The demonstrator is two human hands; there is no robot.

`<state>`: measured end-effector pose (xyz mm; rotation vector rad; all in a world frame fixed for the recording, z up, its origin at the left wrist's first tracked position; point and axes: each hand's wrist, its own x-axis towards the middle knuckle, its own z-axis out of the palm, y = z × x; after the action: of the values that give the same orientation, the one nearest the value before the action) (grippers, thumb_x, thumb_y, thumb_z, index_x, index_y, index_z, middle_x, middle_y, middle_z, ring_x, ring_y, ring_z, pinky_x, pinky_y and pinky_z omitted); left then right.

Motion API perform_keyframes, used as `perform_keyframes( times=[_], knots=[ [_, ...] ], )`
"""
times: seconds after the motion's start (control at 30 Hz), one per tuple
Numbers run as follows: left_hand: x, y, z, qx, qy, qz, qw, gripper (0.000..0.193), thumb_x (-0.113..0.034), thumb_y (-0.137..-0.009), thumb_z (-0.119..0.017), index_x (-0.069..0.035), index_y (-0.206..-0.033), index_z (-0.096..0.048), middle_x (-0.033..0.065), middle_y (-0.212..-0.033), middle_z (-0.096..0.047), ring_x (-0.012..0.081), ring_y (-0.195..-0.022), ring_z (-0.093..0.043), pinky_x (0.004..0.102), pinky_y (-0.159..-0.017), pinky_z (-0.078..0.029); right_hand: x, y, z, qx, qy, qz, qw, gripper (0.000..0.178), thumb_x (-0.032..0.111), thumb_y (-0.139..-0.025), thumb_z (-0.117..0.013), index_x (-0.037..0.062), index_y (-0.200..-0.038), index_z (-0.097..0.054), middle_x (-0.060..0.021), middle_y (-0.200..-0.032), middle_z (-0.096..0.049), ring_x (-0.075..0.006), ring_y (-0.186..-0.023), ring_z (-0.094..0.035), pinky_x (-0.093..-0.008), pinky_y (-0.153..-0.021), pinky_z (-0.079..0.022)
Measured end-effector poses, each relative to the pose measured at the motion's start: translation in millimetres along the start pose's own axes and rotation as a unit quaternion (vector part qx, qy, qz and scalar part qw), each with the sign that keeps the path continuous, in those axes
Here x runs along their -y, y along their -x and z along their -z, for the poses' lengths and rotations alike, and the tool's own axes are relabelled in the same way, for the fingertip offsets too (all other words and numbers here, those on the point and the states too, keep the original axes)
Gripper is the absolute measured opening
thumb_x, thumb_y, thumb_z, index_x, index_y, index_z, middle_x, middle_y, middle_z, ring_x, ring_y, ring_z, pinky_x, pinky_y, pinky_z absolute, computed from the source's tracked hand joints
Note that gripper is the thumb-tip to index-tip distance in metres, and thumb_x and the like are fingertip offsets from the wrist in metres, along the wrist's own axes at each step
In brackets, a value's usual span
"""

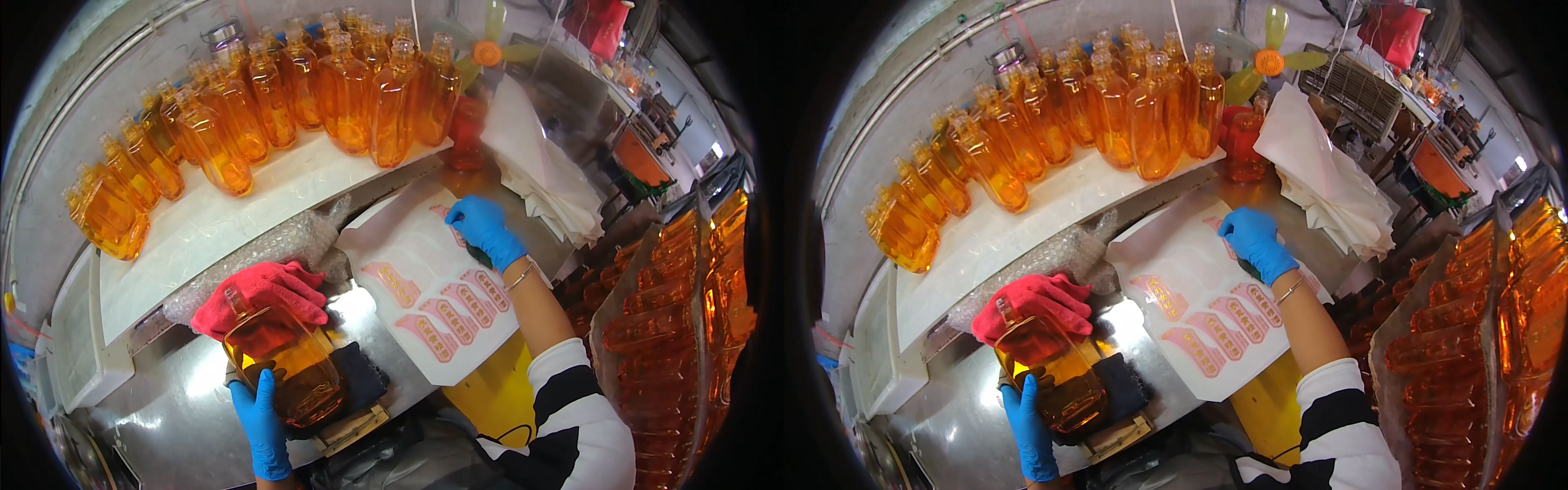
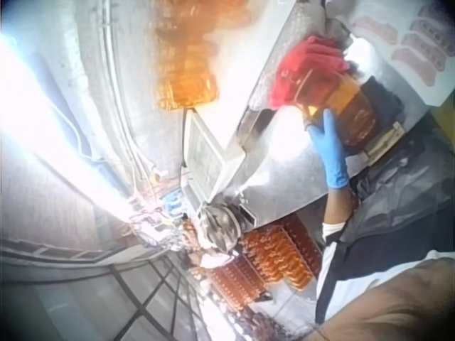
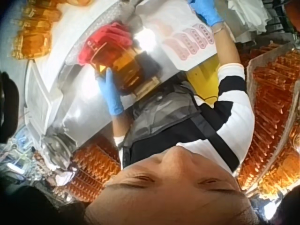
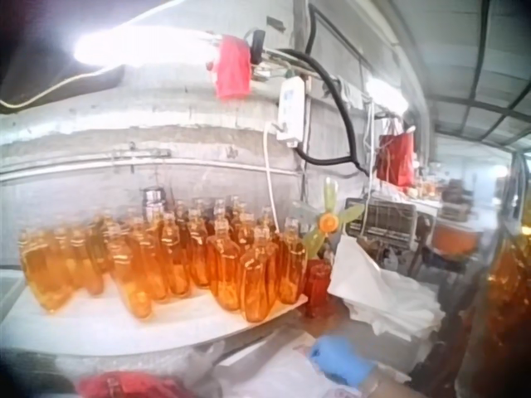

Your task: The person applies adhesive labels to the front of amber plastic bottles filled with liquid. They pick up a bottle, peel a label from a sheet, and smooth it onto the bottle surface. The labeled bottles are then placed on a nearby shelf.

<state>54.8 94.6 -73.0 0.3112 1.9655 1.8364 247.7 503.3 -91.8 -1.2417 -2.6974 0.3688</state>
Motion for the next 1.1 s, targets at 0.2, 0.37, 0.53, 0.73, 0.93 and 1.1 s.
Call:
perform_keyframes(
  times=[0.2, 0.37, 0.53, 0.73, 0.93, 1.1],
  knots=[
    [2, -1, 2, 0.024, -0.006, -0.022, 0.999, 0.053, -0.016, -0.088, -0.053, -0.003, -0.132, -0.027, 0.0166, -0.109, -0.054, 0.0229, -0.09, -0.06, 0.0337, -0.079, -0.049, 3, 12, -21, -0.102, -0.133, 0.05, 0.985, 0.028, 0.002, -0.073, -0.059, 0.0165, -0.097, -0.066, -0.0075, -0.086, -0.059, -0.0229, -0.077, -0.059, -0.0319, -0.068, -0.047],
    [-11, 0, -1, 0.035, 0.035, 0.026, 0.998, 0.064, -0.011, -0.081, -0.061, 0.001, -0.133, -0.026, 0.0151, -0.122, -0.042, 0.0223, -0.109, -0.046, 0.0321, -0.092, -0.04, -9, -10, -16, -0.204, -0.08, -0.007, 0.976, 0.043, 0.023, -0.067, -0.073, 0.0091, -0.107, -0.06, -0.0114, -0.096, -0.057, -0.0281, -0.085, -0.058, -0.0332, -0.076, -0.047],
    [-16, 0, 0, 0.042, 0.013, -0.017, 0.999, 0.065, -0.009, -0.081, -0.06, 0.001, -0.134, -0.025, 0.0156, -0.126, -0.04, 0.0238, -0.113, -0.044, 0.0327, -0.095, -0.038, -32, -55, 7, 0.025, 0.049, -0.138, 0.989, 0.058, 0.048, -0.048, -0.081, 0.0007, -0.078, -0.065, -0.019, -0.078, -0.063, -0.0314, -0.071, -0.062, -0.0383, -0.065, -0.048],
    [12, -2, 0, 0.041, 0.077, -0.053, 0.995, 0.056, -0.006, -0.088, -0.047, -0.006, -0.137, -0.02, 0.0148, -0.124, -0.042, 0.0246, -0.099, -0.056, 0.0341, -0.081, -0.051, -51, -60, 9, 0.07, 0.016, -0.058, 0.996, 0.056, 0.046, -0.052, -0.08, -0.0001, -0.081, -0.065, -0.0196, -0.078, -0.063, -0.029, -0.07, -0.062, -0.0366, -0.067, -0.047],
    [-5, 7, -9, 0.019, 0.09, -0.059, 0.994, 0.057, -0.004, -0.086, -0.051, -0.001, -0.135, -0.023, 0.0149, -0.129, -0.038, 0.024, -0.112, -0.046, 0.033, -0.093, -0.041, -53, -60, -3, -0.032, -0.062, -0.105, 0.992, 0.034, 0.03, -0.066, -0.073, 0.0009, -0.08, -0.064, -0.0171, -0.077, -0.063, -0.0303, -0.07, -0.06, -0.0373, -0.065, -0.046],
    [-8, 12, -3, 0.023, 0.076, -0.054, 0.995, 0.058, -0.004, -0.085, -0.053, 0.001, -0.135, -0.023, 0.0157, -0.131, -0.036, 0.0234, -0.117, -0.042, 0.0321, -0.098, -0.036, 37, -19, 28, -0.163, 0.055, 0.02, 0.985, 0.018, 0.019, -0.069, -0.068, 0.0055, -0.08, -0.066, -0.0142, -0.081, -0.064, -0.0307, -0.074, -0.06, -0.036, -0.068, -0.048]
  ],
)
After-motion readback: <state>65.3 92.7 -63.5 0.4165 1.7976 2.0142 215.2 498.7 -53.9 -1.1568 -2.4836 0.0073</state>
